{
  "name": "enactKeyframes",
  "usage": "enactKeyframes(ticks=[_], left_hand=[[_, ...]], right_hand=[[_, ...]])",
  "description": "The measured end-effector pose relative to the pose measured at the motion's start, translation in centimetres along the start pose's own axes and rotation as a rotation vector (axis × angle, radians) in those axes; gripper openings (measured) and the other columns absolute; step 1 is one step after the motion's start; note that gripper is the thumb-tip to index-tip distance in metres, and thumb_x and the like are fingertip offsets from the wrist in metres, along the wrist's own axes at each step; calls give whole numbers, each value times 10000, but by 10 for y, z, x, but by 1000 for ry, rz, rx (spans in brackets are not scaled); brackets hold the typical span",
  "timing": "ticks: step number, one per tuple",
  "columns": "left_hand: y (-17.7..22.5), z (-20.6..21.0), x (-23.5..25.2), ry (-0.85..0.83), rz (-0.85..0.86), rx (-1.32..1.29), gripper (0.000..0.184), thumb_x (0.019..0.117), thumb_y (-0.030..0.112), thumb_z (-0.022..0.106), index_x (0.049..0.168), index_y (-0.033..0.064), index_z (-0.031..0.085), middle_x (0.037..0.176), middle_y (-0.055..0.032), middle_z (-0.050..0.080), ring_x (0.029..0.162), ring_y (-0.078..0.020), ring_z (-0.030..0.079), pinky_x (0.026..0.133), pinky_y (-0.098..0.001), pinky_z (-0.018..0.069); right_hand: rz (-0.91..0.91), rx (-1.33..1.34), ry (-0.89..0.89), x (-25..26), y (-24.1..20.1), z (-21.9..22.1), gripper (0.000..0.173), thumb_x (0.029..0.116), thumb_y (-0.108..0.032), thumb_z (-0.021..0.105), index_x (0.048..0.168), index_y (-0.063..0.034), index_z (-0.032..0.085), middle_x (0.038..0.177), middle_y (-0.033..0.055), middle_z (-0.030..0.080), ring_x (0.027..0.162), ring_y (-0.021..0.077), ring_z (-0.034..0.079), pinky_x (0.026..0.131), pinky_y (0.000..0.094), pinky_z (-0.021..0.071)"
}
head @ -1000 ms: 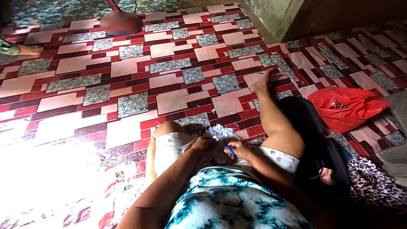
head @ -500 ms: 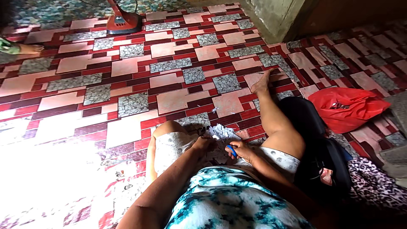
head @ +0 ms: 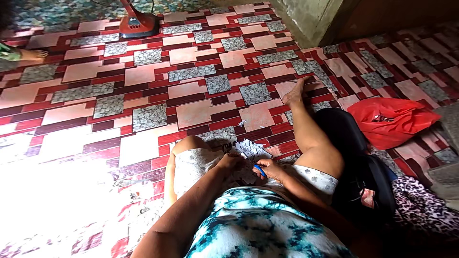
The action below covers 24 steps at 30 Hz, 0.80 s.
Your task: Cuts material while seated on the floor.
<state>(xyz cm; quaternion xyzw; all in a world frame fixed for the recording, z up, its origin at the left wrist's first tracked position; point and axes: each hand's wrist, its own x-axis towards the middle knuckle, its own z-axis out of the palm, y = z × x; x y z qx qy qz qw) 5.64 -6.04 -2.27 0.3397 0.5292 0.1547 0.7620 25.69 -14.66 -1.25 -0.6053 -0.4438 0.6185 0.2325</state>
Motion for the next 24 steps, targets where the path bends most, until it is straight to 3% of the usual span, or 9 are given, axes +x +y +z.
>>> enactKeyframes(ticks=[3, 8, 15, 20, 24], left_hand=[[0, 0, 0, -10, 4, 8, 69, 1046, 67, 557, 1092, 16, 564, 825, -67, 689, 682, -129, 685, 624, -254, 575], [2, 1, -2, 5, 20, 20, 92, 1048, 80, 559, 1095, 3, 575, 806, -68, 676, 667, -132, 671, 615, -256, 565], [1, 1, 0, 20, -3, -28, 89, 1046, 78, 549, 1086, 2, 576, 825, -84, 690, 693, -146, 689, 634, -265, 576], [0, -3, 5, 198, 70, 10, 173, 1025, 22, 536, 1190, -23, 562, 844, -94, 649, 636, -135, 623, 581, -257, 529], [-2, -7, 10, 330, 149, 20, 208, 999, -7, 567, 1204, -20, 536, 848, -86, 569, 617, -128, 547, 567, -262, 494]], right_hand=[[-7, 13, 22, -1, -1, 0, 290, 963, -114, 708, 1182, 54, 620, 879, 52, 665, 641, 50, 601, 608, 204, 526], [6, 20, 9, -2, 0, -1, 235, 990, -186, 678, 1125, 1, 633, 771, 3, 664, 586, 40, 582, 529, 189, 459], [14, 1, 3, 0, 0, 2, 260, 982, -173, 690, 1153, 12, 627, 807, 10, 665, 601, 34, 579, 547, 189, 468], [-66, 212, 288, 1, -4, -5, 277, 1004, -143, 654, 1214, 35, 626, 821, 38, 682, 621, 59, 603, 542, 206, 484], [-152, 471, 526, 3, 0, -25, 205, 1031, -96, 600, 1167, 52, 640, 799, 70, 699, 605, 90, 622, 521, 213, 494]])
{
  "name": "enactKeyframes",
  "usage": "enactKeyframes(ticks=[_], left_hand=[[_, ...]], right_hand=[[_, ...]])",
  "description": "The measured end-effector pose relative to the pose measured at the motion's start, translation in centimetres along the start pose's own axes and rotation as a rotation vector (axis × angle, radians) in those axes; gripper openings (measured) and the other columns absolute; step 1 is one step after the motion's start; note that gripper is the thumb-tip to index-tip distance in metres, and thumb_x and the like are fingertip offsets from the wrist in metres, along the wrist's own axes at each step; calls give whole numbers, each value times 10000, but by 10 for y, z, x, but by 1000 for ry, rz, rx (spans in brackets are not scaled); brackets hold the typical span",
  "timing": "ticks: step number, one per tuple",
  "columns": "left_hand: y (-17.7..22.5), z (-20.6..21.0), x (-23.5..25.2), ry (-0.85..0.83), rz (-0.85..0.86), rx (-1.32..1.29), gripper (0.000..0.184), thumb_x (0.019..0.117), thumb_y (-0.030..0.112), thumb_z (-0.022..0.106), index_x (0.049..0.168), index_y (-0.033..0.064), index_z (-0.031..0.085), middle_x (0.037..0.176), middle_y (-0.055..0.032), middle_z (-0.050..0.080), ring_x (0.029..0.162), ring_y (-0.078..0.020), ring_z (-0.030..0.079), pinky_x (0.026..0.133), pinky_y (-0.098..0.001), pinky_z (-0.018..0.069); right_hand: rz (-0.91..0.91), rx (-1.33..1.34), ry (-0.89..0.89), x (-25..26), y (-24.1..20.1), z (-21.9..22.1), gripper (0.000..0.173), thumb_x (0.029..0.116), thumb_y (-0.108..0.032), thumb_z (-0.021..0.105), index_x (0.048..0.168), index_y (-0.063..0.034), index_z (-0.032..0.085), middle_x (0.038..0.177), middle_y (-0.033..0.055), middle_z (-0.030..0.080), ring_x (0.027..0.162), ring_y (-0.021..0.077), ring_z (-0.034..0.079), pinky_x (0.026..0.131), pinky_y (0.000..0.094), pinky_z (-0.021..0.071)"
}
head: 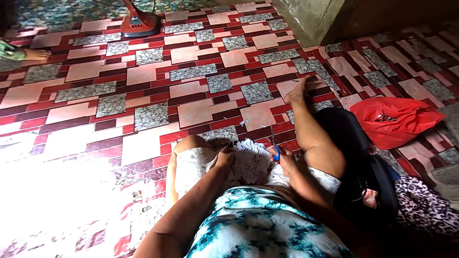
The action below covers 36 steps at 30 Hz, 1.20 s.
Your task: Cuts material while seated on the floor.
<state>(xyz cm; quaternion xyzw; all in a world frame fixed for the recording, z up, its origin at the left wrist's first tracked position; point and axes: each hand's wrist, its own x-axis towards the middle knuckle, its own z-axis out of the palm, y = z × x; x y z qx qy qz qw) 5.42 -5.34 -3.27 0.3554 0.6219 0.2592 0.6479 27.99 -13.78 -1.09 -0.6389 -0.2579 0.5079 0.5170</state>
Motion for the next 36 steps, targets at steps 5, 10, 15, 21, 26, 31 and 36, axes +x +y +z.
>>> enactKeyframes(ticks=[5, 10, 15, 21, 26, 31, 36], left_hand=[[5, -5, 2, 79, 232, 110, 193, 1006, 5, 590, 1186, -63, 579, 967, -135, 624, 717, -140, 599, 669, -292, 534], [9, -13, 5, -46, 271, 305, 173, 1014, 22, 583, 1162, -47, 640, 998, -132, 658, 761, -142, 616, 712, -302, 542], [2, -3, 11, -320, 406, 983, 280, 1007, 57, 548, 1237, -5, 695, 1303, -231, 646, 1278, -360, 587, 1135, -505, 419], [-14, 14, 17, -321, 421, 1185, 371, 934, 5, 612, 1301, 4, 658, 1474, -313, 468, 1375, -445, 473, 1149, -536, 398], [-8, 15, 14, -343, 407, 1226, 300, 948, 31, 608, 1234, -34, 672, 1423, -302, 512, 1358, -432, 489, 1134, -543, 407], [7, 5, 6, -340, 413, 1012, 270, 962, 131, 672, 1161, -51, 690, 1261, -246, 645, 1254, -367, 585, 1125, -506, 413], [11, -7, 5, -304, 248, 537, 251, 982, 146, 686, 1156, -34, 668, 1018, -132, 693, 825, -158, 676, 799, -328, 578]], right_hand=[[53, 7, 48, 5, 0, -7, 167, 1030, -105, 609, 1105, 39, 647, 767, 63, 694, 571, 83, 614, 488, 198, 476], [109, -311, -126, 3, -3, 3, 281, 1014, -144, 648, 1228, 33, 610, 844, 48, 674, 624, 58, 596, 546, 199, 476], [75, -391, -142, 2, -1, 14, 310, 1004, -165, 665, 1233, 39, 612, 892, 68, 679, 663, 72, 617, 602, 222, 514], [49, -354, -170, 2, 2, 26, 273, 1008, -151, 654, 1201, 38, 618, 855, 57, 672, 639, 68, 614, 574, 211, 505], [40, -346, -205, -2, 3, 39, 262, 1000, -130, 661, 1184, 50, 617, 842, 54, 667, 632, 61, 608, 576, 205, 504], [40, -381, -231, -3, 4, 44, 262, 1000, -149, 665, 1182, 35, 625, 885, 58, 677, 661, 62, 617, 582, 206, 505], [64, -473, -278, 2, 15, 37, 295, 990, -188, 683, 1187, 25, 633, 909, 73, 660, 689, 89, 612, 625, 245, 519]])
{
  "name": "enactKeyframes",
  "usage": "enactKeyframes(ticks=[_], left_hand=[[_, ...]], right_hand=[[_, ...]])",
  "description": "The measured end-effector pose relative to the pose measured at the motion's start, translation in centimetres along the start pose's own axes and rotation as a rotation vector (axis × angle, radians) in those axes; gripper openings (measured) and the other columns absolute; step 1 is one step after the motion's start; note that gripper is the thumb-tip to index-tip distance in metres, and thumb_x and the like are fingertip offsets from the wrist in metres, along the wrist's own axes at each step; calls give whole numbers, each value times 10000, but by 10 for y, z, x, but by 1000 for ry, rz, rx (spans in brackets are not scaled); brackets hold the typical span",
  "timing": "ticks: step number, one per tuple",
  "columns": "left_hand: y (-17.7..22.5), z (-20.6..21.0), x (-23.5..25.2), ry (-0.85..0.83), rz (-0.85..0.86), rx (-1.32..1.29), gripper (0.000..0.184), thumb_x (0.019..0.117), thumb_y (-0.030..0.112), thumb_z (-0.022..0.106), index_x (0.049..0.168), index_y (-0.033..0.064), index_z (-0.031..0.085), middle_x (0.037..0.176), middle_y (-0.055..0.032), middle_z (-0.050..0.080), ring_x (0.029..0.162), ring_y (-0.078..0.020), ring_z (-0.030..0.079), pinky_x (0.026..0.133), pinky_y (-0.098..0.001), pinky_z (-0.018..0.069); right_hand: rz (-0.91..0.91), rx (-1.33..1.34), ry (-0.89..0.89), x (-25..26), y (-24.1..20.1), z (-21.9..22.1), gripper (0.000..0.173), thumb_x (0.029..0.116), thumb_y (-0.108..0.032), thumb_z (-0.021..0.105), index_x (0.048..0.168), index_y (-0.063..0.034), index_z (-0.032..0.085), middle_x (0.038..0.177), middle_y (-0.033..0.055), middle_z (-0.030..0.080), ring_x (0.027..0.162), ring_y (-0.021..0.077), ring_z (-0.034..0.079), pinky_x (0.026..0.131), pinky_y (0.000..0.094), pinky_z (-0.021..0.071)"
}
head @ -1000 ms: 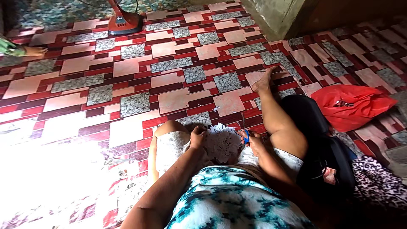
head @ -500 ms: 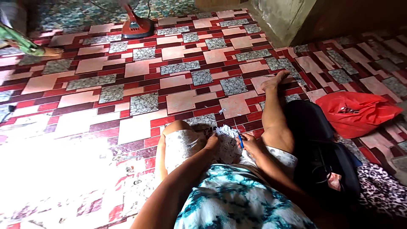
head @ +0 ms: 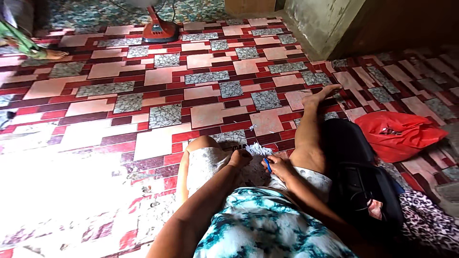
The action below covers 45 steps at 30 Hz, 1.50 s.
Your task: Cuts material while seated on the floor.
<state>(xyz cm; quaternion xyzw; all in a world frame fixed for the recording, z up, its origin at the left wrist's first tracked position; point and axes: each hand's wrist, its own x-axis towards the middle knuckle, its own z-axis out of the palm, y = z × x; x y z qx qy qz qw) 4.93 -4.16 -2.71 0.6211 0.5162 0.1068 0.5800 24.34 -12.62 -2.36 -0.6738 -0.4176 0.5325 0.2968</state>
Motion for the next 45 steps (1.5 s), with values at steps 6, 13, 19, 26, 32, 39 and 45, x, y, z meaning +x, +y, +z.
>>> enactKeyframes(ticks=[6, 13, 19, 26, 32, 39, 45], left_hand=[[-2, 1, -4, 100, -90, -804, 68, 983, -8, 634, 1021, -5, 578, 869, -79, 663, 728, -138, 667, 693, -280, 586], [-2, 4, -4, 116, -147, -980, 65, 1005, -27, 571, 1052, -6, 532, 885, -114, 667, 750, -185, 696, 722, -320, 611], [-4, 7, -3, 91, -140, -891, 57, 1005, -3, 590, 1035, 15, 545, 840, -71, 650, 706, -130, 655, 686, -274, 577], [-1, 8, -5, 103, -158, -905, 55, 1006, -17, 574, 1050, -3, 544, 835, -80, 650, 699, -139, 659, 684, -277, 584], [3, 8, -6, 139, -232, -922, 60, 1019, 4, 534, 1078, -2, 542, 817, -86, 636, 662, -143, 642, 635, -269, 569], [2, 12, -5, 71, -241, -839, 47, 1020, 18, 537, 1057, -1, 559, 822, -85, 634, 677, -148, 639, 645, -274, 566], [-14, 16, -4, 31, -198, -795, 157, 1038, 54, 506, 1169, -22, 548, 850, -98, 645, 704, -160, 647, 663, -302, 574]], right_hand=[[-23, -25, -189, -12, -1, -8, 277, 1018, -222, 635, 1178, 5, 635, 832, 31, 689, 647, 65, 605, 569, 216, 476], [-11, 15, -213, -11, -2, -2, 245, 1028, -212, 624, 1146, 2, 631, 814, 28, 680, 636, 61, 607, 553, 206, 472], [-24, 13, -222, -13, -1, -2, 233, 1023, -213, 635, 1131, -7, 631, 812, 24, 678, 640, 58, 610, 551, 200, 468], [-36, 13, -226, -13, -2, -2, 240, 1022, -214, 633, 1142, -6, 628, 819, 23, 677, 639, 57, 603, 552, 205, 465], [-80, -15, -216, -11, 0, -3, 282, 989, -207, 663, 1167, 7, 622, 860, 32, 658, 698, 70, 602, 617, 236, 495], [-202, -200, -189, -4, 9, -2, 406, 936, -267, 728, 1184, 43, 644, 846, 61, 602, 696, 92, 527, 685, 276, 483], [-292, -285, -157, -15, 6, 0, 356, 941, -208, 715, 1158, 73, 685, 980, 192, 694, 855, 222, 640, 844, 390, 526]])
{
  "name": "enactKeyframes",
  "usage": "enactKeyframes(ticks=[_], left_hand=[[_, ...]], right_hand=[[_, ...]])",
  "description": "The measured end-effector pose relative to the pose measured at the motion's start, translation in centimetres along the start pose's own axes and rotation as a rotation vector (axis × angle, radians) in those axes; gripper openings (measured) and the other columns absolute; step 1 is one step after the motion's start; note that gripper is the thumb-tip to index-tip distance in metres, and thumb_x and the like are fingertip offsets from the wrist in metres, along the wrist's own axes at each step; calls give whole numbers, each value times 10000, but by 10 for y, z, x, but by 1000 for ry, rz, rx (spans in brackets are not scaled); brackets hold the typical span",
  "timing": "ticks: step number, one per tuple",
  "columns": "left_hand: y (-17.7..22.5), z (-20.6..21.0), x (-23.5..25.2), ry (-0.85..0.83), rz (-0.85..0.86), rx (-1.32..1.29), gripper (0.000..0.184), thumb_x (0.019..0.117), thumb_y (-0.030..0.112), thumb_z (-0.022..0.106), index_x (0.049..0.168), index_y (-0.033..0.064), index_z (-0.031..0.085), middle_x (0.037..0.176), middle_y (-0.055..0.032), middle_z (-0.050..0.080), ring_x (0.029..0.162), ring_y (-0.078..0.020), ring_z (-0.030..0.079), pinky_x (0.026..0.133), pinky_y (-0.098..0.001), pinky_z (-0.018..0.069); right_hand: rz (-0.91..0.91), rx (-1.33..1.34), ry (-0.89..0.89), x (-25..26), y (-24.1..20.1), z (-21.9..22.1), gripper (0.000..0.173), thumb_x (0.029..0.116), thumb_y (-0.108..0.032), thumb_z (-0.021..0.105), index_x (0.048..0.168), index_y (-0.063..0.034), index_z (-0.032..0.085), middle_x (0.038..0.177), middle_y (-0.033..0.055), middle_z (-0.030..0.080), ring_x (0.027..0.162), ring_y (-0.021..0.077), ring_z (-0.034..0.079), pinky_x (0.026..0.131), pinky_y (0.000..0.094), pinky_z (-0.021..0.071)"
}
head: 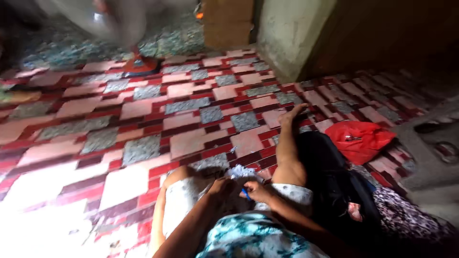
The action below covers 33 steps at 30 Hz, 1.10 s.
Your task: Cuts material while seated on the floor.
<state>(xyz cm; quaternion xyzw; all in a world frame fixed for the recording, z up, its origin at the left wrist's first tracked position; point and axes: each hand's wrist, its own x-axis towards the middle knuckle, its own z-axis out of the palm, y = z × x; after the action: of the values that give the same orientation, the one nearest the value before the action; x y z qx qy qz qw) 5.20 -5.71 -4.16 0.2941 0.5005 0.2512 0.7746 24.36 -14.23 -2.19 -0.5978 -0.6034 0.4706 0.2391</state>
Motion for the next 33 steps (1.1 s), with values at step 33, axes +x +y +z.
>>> enactKeyframes(ticks=[33], left_hand=[[7, -4, -10, -48, -123, 48, 152, 1006, 55, 432, 888, 84, 523, 689, -23, 594, 586, -94, 589, 564, -241, 535]], right_hand=[[112, -8, -71, -2, -7, 3, 326, 1001, -166, 668, 1241, 54, 663, 976, 216, 709, 760, 249, 672, 743, 415, 558]])
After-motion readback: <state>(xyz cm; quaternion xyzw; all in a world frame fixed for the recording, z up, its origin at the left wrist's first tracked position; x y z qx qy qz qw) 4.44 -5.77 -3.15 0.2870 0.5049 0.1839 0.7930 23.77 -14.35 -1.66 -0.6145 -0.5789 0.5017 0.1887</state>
